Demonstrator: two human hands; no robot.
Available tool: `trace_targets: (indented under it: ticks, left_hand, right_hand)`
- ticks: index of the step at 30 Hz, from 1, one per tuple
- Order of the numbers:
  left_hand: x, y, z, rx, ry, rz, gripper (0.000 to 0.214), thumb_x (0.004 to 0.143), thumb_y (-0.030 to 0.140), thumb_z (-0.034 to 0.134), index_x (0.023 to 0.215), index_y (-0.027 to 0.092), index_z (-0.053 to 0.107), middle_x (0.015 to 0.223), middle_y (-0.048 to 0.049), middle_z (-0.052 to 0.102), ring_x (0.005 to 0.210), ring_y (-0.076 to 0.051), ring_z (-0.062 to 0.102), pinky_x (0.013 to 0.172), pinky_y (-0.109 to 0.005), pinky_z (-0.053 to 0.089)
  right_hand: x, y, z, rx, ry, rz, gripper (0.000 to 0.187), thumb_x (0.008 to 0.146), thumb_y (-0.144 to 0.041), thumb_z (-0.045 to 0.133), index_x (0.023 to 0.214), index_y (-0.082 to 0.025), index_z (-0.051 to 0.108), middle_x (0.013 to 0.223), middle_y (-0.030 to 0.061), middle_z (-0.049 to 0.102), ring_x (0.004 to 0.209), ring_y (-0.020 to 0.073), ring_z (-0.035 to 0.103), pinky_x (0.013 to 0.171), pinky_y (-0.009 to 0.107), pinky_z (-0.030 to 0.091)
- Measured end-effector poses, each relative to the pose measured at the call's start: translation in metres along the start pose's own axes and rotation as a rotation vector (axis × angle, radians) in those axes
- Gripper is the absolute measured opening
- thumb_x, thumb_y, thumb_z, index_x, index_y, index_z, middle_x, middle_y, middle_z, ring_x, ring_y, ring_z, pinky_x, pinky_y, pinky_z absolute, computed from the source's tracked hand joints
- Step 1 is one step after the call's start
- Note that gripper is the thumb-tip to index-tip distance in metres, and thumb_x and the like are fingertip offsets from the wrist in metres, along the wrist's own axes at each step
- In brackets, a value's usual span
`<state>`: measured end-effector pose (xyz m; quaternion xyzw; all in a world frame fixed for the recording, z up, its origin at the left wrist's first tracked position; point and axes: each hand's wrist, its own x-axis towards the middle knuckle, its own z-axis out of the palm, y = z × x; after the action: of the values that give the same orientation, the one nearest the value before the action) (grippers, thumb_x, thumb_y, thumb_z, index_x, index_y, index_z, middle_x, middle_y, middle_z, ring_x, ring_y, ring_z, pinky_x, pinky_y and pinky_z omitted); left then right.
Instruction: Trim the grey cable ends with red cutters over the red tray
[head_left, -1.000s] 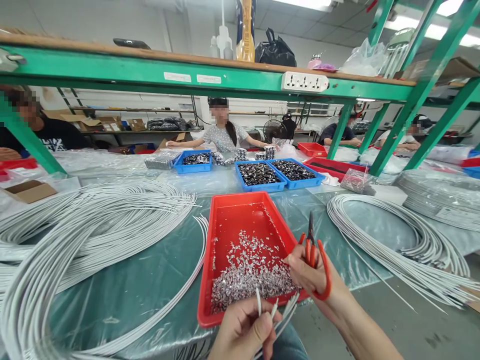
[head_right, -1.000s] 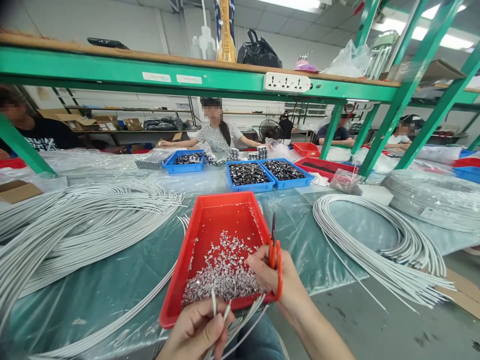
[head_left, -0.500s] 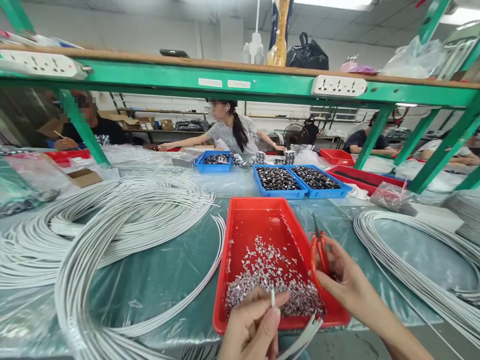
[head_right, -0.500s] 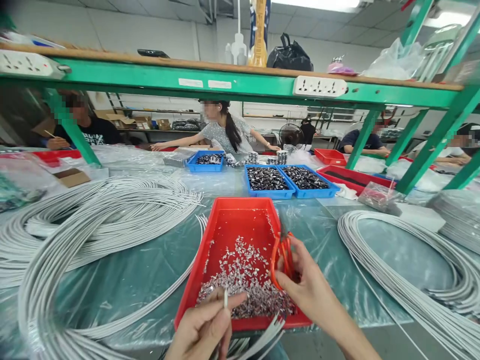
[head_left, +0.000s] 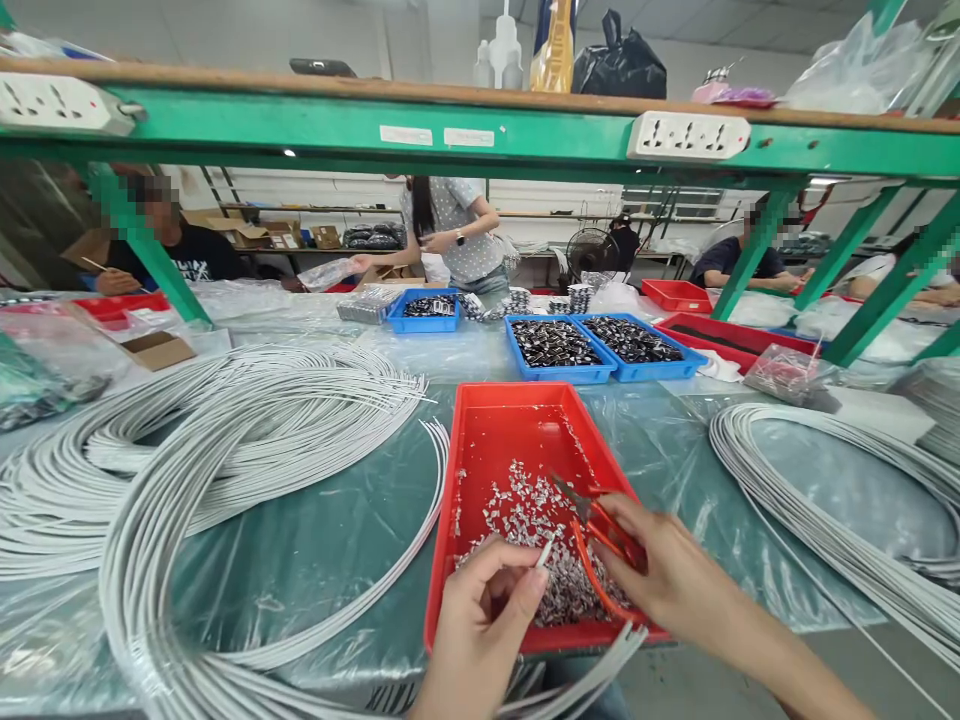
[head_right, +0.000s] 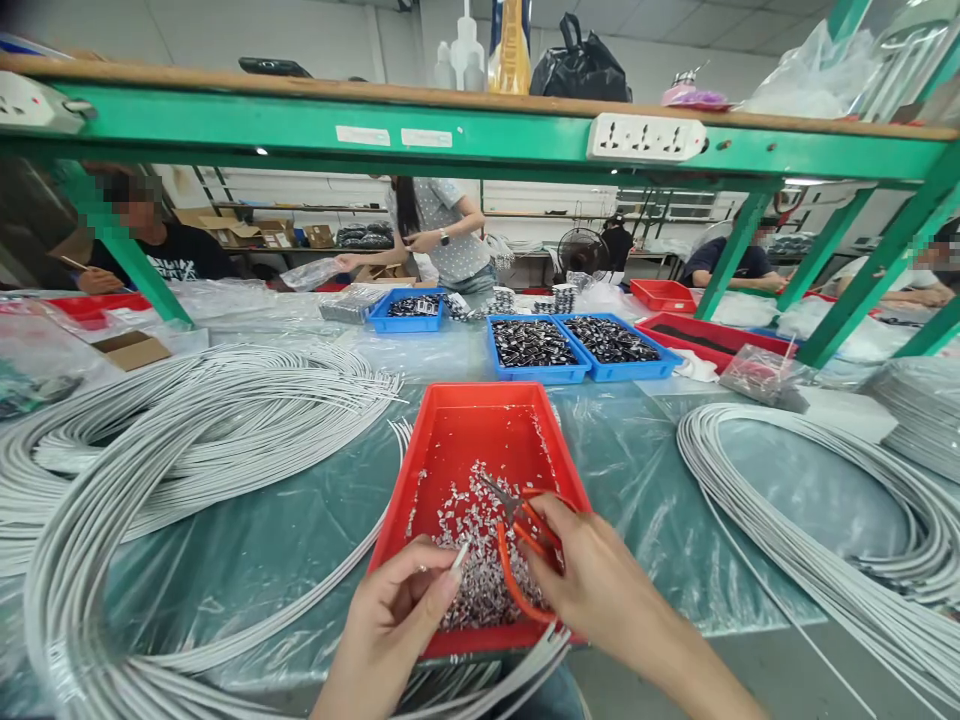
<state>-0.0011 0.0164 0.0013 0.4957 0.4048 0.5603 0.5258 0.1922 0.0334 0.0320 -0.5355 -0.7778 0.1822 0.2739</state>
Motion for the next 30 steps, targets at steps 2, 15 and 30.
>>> trace_targets:
  ticks: [2,15,30]
  left_hand:
    - [0.0,0.001,0.0,0.002,-0.013,-0.021,0.023,0.075,0.038,0.065,0.075,0.015,0.066,0.059,0.0035,0.046,0.053,-0.01,0.036,0.05,-0.02,0.029]
    - [-0.003,0.001,0.002,-0.034,-0.002,-0.018,0.02,0.074,0.037,0.067,0.076,0.017,0.066,0.053,0.0066,0.043,0.039,-0.005,0.035,0.037,-0.017,0.025]
    - [-0.001,-0.001,0.002,-0.026,-0.032,0.035,0.008,0.071,0.025,0.07,0.073,0.017,0.07,0.064,0.0035,0.05,0.041,-0.003,0.042,0.036,-0.014,0.032]
  right_hand:
    - [0.015,0.001,0.005,-0.027,0.063,0.023,0.013,0.08,-0.018,0.052,0.068,-0.023,0.053,0.057,-0.0012,0.057,0.052,0.0179,0.051,0.052,0.029,0.033]
    - [-0.039,-0.002,-0.008,0.342,-0.203,0.04,0.063,0.072,-0.017,0.065,0.13,-0.023,0.042,0.114,0.0121,0.062,0.097,0.0272,0.062,0.076,0.034,0.053]
    - [-0.048,-0.001,-0.015,0.275,-0.328,0.052,0.05,0.085,-0.03,0.054,0.134,-0.03,0.043,0.133,0.0095,0.052,0.118,0.0316,0.05,0.095,0.047,0.042]
